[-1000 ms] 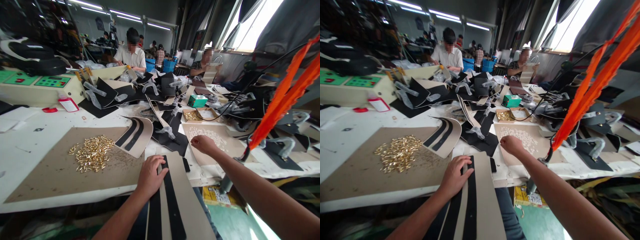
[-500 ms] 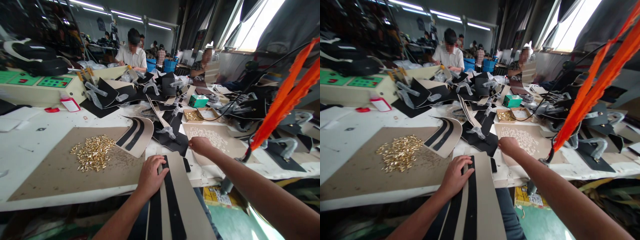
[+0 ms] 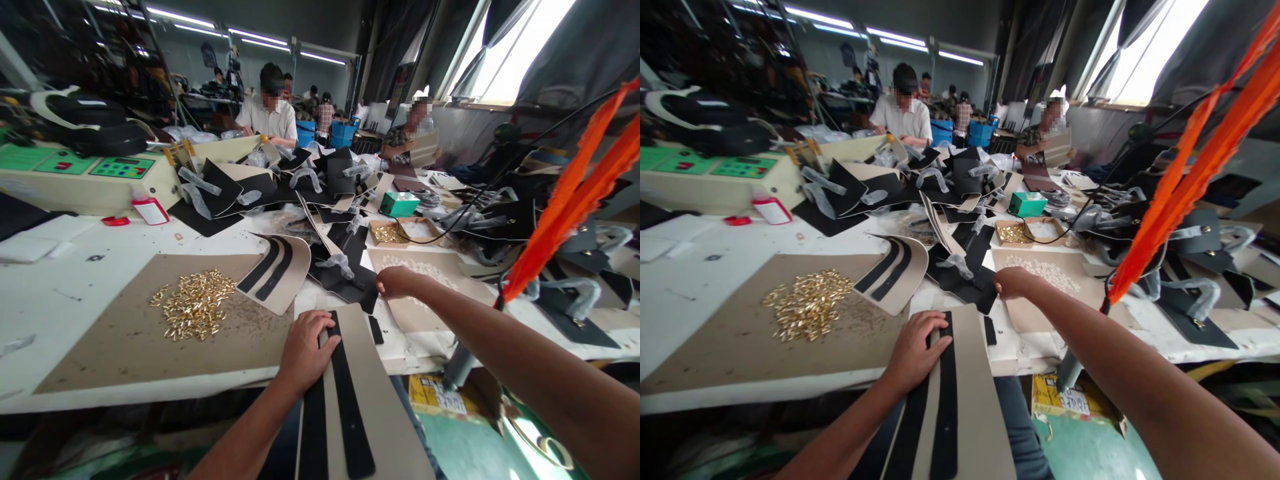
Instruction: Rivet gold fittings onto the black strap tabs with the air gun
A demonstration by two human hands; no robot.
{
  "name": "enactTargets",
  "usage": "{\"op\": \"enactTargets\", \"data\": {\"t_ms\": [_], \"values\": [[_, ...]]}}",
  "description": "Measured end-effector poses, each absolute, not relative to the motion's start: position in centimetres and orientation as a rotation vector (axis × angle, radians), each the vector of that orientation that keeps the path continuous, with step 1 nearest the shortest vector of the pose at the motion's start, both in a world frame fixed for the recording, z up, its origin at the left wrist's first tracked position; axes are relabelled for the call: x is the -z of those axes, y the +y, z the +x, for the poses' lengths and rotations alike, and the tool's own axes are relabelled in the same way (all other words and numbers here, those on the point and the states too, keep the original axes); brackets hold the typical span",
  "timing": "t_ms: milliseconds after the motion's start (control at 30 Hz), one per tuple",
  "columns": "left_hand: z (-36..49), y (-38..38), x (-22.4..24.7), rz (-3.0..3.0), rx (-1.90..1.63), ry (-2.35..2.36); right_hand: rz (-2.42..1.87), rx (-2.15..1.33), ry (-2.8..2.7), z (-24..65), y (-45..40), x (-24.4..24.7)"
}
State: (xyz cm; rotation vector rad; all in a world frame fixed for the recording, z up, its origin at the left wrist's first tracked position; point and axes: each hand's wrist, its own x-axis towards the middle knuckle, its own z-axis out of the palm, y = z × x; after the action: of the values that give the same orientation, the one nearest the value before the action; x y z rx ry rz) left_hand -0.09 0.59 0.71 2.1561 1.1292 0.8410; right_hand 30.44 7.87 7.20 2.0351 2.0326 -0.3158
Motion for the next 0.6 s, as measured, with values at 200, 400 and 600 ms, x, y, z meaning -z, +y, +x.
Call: {"op": "enactTargets", "data": {"t_ms": [200,400,600], "values": [[0.0,0.7,-0.5,2.163,-0.838,1.137,2.246,0.512,2.064,31.8,5.5,-7.4],[0.0,0.8,-0.1,2.175,-0.883,1.123,2.592,0.486,1.937,35.1,3.2,-7.6],[0.0,0.8,-0.1,2.177,-0.892,1.117,2.607,0.495,1.866,35.5,3.0,-5.6]]}}
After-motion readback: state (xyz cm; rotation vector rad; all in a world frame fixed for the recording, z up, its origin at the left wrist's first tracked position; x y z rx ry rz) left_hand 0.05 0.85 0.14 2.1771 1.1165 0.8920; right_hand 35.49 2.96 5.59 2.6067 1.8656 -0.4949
